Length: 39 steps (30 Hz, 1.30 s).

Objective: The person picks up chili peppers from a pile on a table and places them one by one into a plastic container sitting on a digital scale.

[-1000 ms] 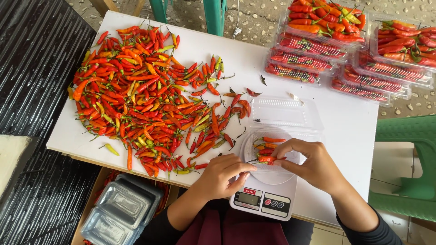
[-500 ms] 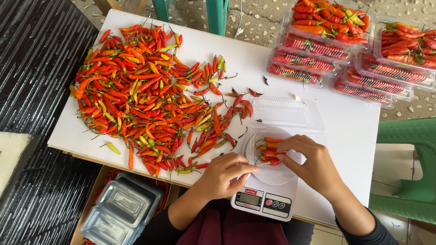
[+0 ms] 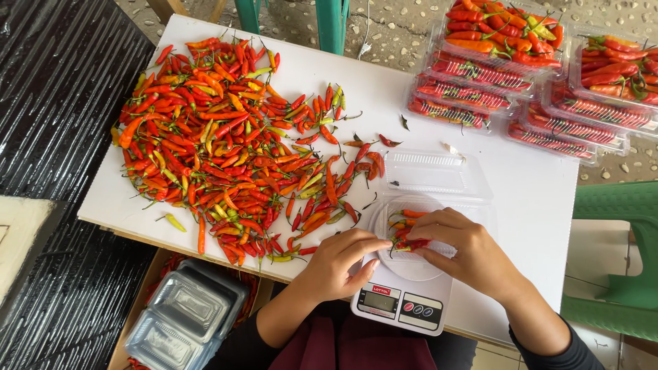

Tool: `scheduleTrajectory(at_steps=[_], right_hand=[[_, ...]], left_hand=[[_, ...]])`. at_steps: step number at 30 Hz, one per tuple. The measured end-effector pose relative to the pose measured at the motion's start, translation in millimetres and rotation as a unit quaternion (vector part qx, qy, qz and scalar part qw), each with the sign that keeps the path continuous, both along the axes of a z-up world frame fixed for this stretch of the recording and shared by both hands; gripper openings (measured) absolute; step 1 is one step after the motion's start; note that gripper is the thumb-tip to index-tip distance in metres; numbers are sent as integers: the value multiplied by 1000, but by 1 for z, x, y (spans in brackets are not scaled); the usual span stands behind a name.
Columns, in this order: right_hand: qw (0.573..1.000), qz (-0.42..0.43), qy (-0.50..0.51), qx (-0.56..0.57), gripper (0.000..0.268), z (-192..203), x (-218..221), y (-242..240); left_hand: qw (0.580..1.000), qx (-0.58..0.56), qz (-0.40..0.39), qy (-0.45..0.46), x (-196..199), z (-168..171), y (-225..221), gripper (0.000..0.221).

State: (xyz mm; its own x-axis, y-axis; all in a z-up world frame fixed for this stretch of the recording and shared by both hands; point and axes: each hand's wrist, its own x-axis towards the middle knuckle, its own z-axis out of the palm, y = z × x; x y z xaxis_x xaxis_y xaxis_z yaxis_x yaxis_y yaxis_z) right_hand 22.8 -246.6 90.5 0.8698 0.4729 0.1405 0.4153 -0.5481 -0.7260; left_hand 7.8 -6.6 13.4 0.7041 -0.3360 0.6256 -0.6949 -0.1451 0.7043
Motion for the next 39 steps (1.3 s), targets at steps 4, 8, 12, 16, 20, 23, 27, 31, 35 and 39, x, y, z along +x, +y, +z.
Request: scheduleTrajectory(at_steps=[4,8,12,16,20,23,27,31,35,39], right_hand=[[1000,2,-7,-10,18,-13,-2,3],[1000,-20,-15,-11,16,-17,-4,10],[999,-26,-17,-12,18,-14,-5,9],[999,-9,-12,-34,16,-9,-1,8],[998,-15,-29,-56,15,7,8,13],[997,-13,-47,-59,14,24,19,29],[988,83,-105,-78,15,27,46,57],[972,189,-118,-69,14,16,65,103],[944,271,-171,-83,8,-17,76,137],[916,277,-256,-135,20,-56,85,156]], left_hand=[[1000,-7,12,5,-1,-3,0,25],[999,-22,28,15,1,-4,2,26],[999,-24,30,8,1,-3,5,28],[999,-30,22,7,1,-2,6,27],[999,-37,25,3,1,-1,5,25],[999,-43,25,4,1,-1,3,22],[999,-48,19,-7,1,0,2,20],[999,-42,23,-24,2,-3,2,19],[999,-13,39,-24,-3,-24,0,18],[999,17,36,-6,-6,-37,1,18]])
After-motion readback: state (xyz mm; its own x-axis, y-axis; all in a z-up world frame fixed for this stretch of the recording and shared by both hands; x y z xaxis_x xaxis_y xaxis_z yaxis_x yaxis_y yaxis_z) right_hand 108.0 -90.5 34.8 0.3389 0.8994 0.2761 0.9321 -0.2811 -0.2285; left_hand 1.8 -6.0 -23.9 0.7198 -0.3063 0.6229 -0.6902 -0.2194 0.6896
